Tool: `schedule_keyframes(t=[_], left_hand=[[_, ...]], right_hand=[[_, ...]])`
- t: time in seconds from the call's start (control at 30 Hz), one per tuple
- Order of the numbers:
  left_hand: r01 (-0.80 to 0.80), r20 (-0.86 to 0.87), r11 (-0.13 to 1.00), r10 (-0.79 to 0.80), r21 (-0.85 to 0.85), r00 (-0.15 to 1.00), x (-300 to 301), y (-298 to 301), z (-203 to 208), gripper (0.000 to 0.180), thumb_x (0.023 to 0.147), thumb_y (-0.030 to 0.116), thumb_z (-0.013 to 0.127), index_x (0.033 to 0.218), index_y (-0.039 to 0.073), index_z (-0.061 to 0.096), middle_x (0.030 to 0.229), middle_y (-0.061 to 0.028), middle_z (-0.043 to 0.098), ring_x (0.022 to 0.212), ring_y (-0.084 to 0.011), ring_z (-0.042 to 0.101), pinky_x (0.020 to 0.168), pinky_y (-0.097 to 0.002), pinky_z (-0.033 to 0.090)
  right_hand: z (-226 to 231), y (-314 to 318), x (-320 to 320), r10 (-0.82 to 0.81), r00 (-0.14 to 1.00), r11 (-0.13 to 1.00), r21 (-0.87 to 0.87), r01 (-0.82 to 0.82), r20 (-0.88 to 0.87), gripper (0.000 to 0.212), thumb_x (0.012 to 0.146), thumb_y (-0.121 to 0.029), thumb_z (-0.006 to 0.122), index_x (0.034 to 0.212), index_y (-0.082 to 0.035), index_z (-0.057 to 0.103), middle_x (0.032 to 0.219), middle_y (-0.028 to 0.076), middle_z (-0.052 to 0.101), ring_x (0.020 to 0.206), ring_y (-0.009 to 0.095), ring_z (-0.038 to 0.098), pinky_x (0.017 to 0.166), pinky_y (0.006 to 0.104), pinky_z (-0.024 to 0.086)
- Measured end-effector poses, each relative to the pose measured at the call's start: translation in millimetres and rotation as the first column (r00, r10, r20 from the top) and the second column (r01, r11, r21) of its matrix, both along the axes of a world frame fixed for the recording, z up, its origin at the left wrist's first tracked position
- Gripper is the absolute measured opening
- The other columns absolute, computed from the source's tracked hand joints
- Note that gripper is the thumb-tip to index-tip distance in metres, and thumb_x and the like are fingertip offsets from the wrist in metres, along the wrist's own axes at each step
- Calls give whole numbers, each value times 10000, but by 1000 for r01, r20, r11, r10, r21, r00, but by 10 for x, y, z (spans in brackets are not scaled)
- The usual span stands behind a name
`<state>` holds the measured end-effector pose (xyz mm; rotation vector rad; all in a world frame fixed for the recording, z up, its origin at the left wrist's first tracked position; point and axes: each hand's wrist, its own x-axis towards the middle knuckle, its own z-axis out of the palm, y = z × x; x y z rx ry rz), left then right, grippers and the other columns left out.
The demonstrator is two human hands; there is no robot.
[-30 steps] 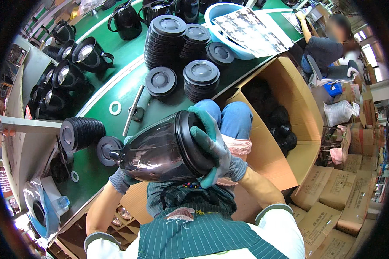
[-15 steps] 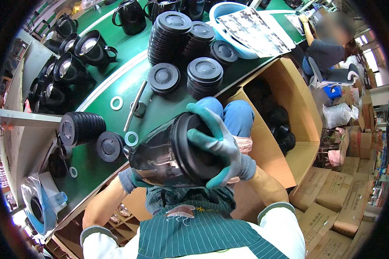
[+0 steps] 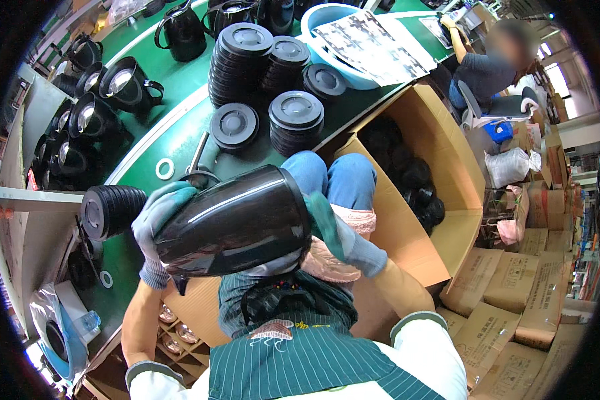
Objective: The person sits on the floor and repeatedly assembles black kettles by inserting a metal inner pot into the kettle body, then securing a black lid with a metal tool. The person handles the kettle body, inner pot, and lid one at a time, placing finished units aside.
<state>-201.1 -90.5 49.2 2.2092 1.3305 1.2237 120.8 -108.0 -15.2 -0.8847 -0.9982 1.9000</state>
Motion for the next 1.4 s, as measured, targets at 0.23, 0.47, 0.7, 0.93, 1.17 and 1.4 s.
schedule_keyframes(t=[0.23, 0.47, 0.7, 0.93, 1.17, 1.4], left_hand=[[133, 524, 861, 171, -492, 834, -8, -173, -600, 342, 922, 66, 665, 1231, -78, 694, 1170, -139, 735, 1056, -219, 699, 963, -347, 558], [-38, 200, 992, 61, -118, 978, 6, 18, -169, 368, 778, 97, 765, 1119, -42, 745, 1067, -170, 765, 1071, -335, 723, 960, -407, 559], [130, 571, 823, 260, -553, 779, -24, -50, -559, 354, 781, 106, 758, 1113, -17, 755, 1086, -146, 762, 1069, -318, 723, 963, -404, 559], [199, -173, 958, -164, 205, 971, 218, 232, 329, 355, 755, 134, 765, 1090, 18, 769, 1120, -136, 762, 1105, -324, 712, 948, -415, 568], [320, 661, 769, 172, -554, 730, 304, 78, -487, 370, 835, 78, 726, 1174, -70, 722, 1097, -114, 756, 1012, -221, 711, 928, -343, 557], [270, 522, 814, 48, -514, 851, 576, -2, 47, 368, 881, 79, 715, 1206, -94, 698, 1101, -89, 746, 979, -155, 687, 913, -295, 551]], right_hand=[[389, 299, -149, -30, 996, 687, 725, -43, 87, 960, 1006, -566, 574, 1675, -50, 118, 1735, 214, 108, 1601, 348, 155, 1280, 451, 157], [482, 373, -32, 99, 972, 943, 291, -160, 213, 690, 1094, -197, 471, 1674, -51, 126, 1730, 204, 154, 1607, 304, 142, 1294, 424, 117], [670, 421, -265, -96, 989, 677, 735, -15, 109, 665, 1118, -287, 423, 1677, -64, 140, 1748, 133, 120, 1591, 235, 205, 1275, 340, 148], [-432, 167, 190, -112, 978, 988, 123, 91, 175, 729, 1061, -283, 595, 1642, -42, 228, 1651, 150, 347, 1492, 255, 385, 1228, 408, 327], [685, 50, 214, -255, 931, 496, 862, -107, 263, 1121, 915, -674, 623, 1660, 4, 130, 1712, 273, 129, 1585, 461, 115, 1264, 542, 120], [782, -297, 163, -293, 954, 786, 550, 281, -69, 956, 968, -557, 598, 1648, -4, 217, 1717, 216, 183, 1584, 356, 201, 1277, 449, 139]])
